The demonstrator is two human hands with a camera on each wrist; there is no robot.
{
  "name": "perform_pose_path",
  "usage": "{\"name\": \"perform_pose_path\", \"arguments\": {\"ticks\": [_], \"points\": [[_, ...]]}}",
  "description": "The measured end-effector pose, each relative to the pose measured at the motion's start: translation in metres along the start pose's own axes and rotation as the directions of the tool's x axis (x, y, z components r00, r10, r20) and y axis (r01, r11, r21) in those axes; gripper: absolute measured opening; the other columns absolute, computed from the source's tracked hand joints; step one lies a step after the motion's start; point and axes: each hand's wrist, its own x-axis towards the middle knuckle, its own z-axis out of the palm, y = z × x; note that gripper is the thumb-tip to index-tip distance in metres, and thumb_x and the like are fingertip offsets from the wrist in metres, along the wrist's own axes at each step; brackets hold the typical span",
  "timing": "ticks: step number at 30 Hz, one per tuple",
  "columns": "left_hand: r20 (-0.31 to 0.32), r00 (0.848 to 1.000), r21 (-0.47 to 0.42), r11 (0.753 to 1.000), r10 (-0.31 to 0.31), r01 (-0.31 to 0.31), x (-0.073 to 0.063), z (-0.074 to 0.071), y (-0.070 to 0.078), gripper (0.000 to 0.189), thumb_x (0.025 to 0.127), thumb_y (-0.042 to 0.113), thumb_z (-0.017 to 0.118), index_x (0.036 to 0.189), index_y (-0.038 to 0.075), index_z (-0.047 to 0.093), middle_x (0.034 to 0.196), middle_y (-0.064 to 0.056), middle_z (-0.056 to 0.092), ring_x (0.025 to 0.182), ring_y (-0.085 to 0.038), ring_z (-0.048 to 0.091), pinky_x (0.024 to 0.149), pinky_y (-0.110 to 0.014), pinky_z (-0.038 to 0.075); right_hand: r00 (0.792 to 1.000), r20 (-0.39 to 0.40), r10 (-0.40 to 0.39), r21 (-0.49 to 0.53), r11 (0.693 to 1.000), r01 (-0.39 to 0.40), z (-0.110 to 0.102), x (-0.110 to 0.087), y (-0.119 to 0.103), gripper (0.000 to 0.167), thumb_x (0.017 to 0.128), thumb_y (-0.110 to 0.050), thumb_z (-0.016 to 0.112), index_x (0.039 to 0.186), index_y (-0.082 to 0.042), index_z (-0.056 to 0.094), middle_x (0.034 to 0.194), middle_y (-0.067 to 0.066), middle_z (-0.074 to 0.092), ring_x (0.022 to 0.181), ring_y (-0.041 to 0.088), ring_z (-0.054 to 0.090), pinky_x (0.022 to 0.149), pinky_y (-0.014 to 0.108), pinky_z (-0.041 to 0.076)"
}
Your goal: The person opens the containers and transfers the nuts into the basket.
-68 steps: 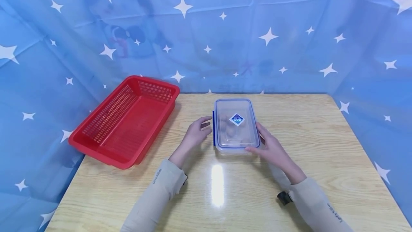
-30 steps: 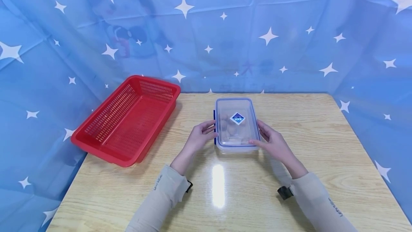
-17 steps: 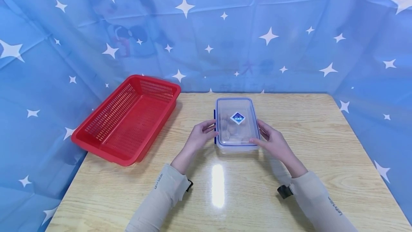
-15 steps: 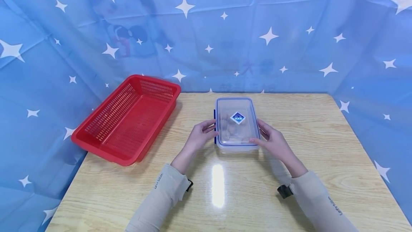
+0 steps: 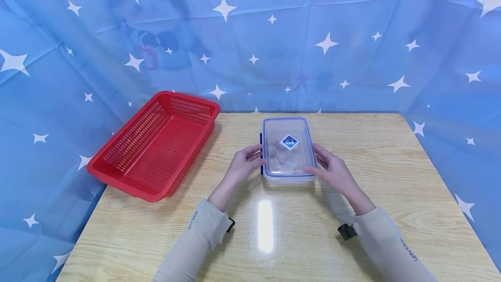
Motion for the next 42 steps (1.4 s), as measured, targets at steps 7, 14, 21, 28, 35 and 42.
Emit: {"name": "perform_pose_path", "arguments": {"ticks": [7, 14, 21, 28, 35, 42], "points": [[-0.009, 1.000, 0.006, 1.000, 0.014, -0.014, -0.001, 0.001, 0.002, 0.049, 0.095, 0.004, 0.064, 0.142, 0.003, 0.052, 0.147, -0.018, 0.053, 0.135, -0.031, 0.054, 0.108, -0.040, 0.049, 1.000, -0.004, -0.008, 0.010, 1.000, 0.008, -0.001, 0.000, -0.001, 0.080, 0.094, -0.018, 0.070, 0.154, 0.008, 0.024, 0.160, 0.029, 0.026, 0.145, 0.045, 0.034, 0.113, 0.043, 0.035], [-0.016, 0.999, 0.046, 0.998, 0.041, -0.040, -0.001, 0.001, 0.004, 0.048, 0.095, 0.007, 0.064, 0.141, 0.006, 0.054, 0.146, -0.017, 0.054, 0.136, -0.034, 0.053, 0.109, -0.045, 0.048, 1.000, -0.018, -0.011, 0.010, 1.000, 0.012, -0.003, -0.001, -0.002, 0.080, 0.094, -0.017, 0.070, 0.154, 0.007, 0.024, 0.160, 0.029, 0.026, 0.145, 0.045, 0.034, 0.113, 0.042, 0.036], [-0.014, 0.999, 0.075, 0.996, 0.050, -0.048, -0.002, 0.001, 0.008, 0.049, 0.095, 0.009, 0.064, 0.143, 0.008, 0.053, 0.147, -0.015, 0.054, 0.136, -0.031, 0.053, 0.110, -0.045, 0.047, 0.999, -0.036, -0.011, -0.001, 1.000, 0.011, -0.006, 0.000, -0.003, 0.078, 0.095, -0.017, 0.069, 0.154, 0.006, 0.024, 0.160, 0.027, 0.026, 0.145, 0.044, 0.035, 0.113, 0.041, 0.036], [-0.028, 0.997, 0.092, 0.993, 0.077, -0.074, -0.002, 0.002, 0.010, 0.050, 0.095, 0.009, 0.065, 0.143, 0.009, 0.053, 0.147, -0.014, 0.054, 0.135, -0.031, 0.054, 0.110, -0.045, 0.047, 0.998, -0.058, -0.017, 0.017, 1.000, 0.018, -0.007, -0.001, -0.009, 0.077, 0.094, -0.018, 0.070, 0.154, 0.004, 0.026, 0.160, 0.026, 0.028, 0.146, 0.043, 0.034, 0.113, 0.041, 0.036], [-0.042, 0.994, 0.083, 0.992, 0.097, -0.093, -0.003, 0.000, 0.014, 0.050, 0.094, 0.008, 0.066, 0.143, 0.009, 0.053, 0.147, -0.013, 0.054, 0.135, -0.031, 0.054, 0.109, -0.044, 0.048, 0.996, -0.083, -0.028, 0.035, 0.999, 0.032, -0.007, 0.001, -0.012, 0.077, 0.094, -0.019, 0.070, 0.154, 0.003, 0.027, 0.161, 0.023, 0.030, 0.147, 0.040, 0.034, 0.114, 0.039, 0.036], [-0.064, 0.991, 0.091, 0.989, 0.120, -0.114, -0.004, -0.001, 0.020, 0.051, 0.093, 0.008, 0.067, 0.142, 0.009, 0.054, 0.144, -0.013, 0.057, 0.131, -0.031, 0.057, 0.107, -0.044, 0.049, 0.993, -0.107, -0.047, 0.043, 0.998, 0.052, -0.008, 0.001, -0.017, 0.074, 0.095, -0.019, 0.069, 0.155, 0.001, 0.029, 0.160, 0.023, 0.032, 0.145, 0.041, 0.037, 0.114, 0.041, 0.036]]}}
